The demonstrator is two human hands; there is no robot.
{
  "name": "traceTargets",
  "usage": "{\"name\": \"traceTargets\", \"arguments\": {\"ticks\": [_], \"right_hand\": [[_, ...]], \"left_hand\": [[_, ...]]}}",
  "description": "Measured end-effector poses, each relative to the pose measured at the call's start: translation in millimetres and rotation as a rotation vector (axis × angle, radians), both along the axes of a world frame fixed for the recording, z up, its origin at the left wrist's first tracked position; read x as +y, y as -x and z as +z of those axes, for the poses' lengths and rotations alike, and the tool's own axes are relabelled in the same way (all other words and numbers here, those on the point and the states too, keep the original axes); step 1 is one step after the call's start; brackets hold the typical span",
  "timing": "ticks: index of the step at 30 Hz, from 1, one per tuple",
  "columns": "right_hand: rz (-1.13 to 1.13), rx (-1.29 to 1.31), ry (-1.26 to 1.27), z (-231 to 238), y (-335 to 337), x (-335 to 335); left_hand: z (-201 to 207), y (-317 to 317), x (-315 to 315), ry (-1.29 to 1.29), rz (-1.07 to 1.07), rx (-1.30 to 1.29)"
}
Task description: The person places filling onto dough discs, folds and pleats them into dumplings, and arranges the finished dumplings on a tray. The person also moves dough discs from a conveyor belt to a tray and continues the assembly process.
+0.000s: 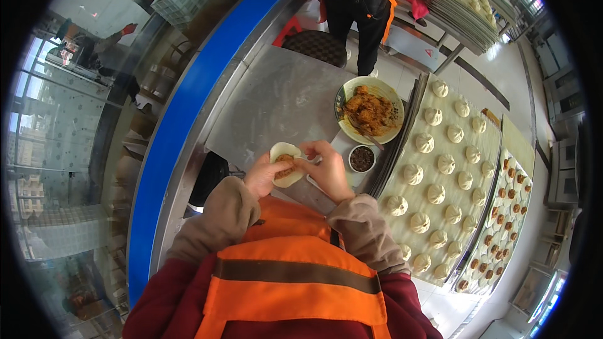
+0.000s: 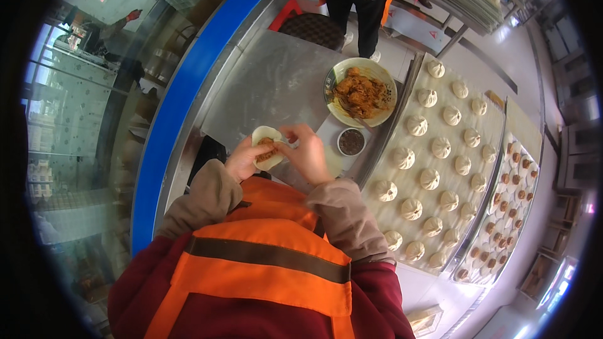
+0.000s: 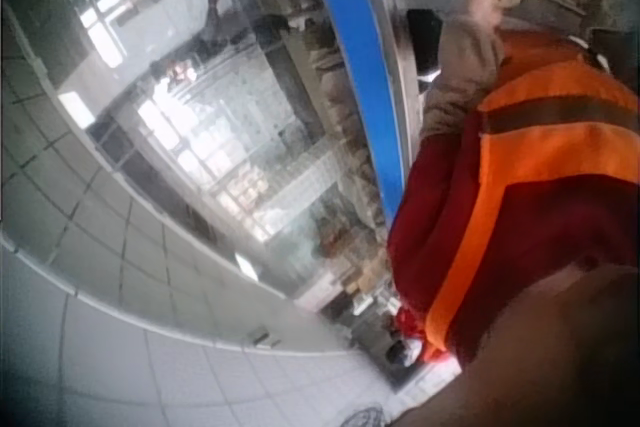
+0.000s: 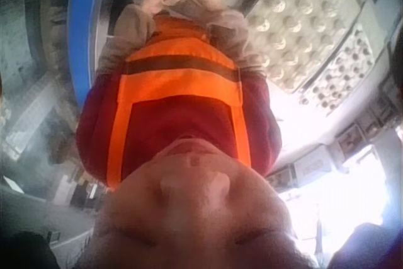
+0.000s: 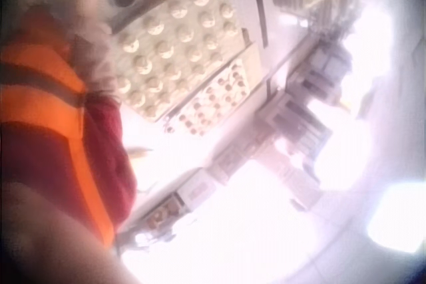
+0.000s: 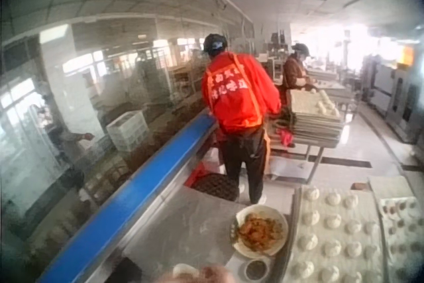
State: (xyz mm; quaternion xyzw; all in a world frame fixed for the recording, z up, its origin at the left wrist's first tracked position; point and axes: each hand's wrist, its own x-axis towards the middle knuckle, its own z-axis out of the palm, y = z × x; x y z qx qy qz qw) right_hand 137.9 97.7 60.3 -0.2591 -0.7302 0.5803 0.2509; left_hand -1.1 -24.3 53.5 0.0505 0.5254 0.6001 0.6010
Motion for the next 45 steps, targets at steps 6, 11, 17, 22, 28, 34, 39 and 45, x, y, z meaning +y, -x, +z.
{"name": "traceTargets", "arguments": {"ticks": [6,11,17,22,28,34,39,45], "right_hand": [[0.055,-0.034,-0.434,1.4,13.8,-6.7],[-0.051,-0.158,-0.162,16.0,33.9,-16.2],[0.144,-0.216,-0.615,26.4,61.8,-27.3],[0.047,-0.516,-0.028,33.6,76.2,-21.1],[0.017,-0.245,-0.617,39.5,76.7,-38.2],[0.117,-0.434,-0.539,41.4,79.2,-37.8],[0.047,-0.312,-0.347,39.3,75.1,-30.6],[-0.194,-0.402,-0.007,37.9,63.9,-25.1]], "left_hand": [[-5.0,22.2,0.7,0.056,-0.132,-0.024],[-12.2,54.4,4.6,-0.047,-0.352,-0.036],[-17.7,96.6,11.5,0.003,-0.639,0.066],[-17.8,114.0,23.1,-0.019,-0.772,-0.001],[-13.7,129.0,31.9,-0.075,-0.766,-0.191],[-20.6,128.6,32.7,-0.07,-0.898,0.042],[-6.6,123.6,44.2,-0.098,-1.006,0.172],[22.3,116.5,38.4,-0.002,-0.73,-0.13]]}}
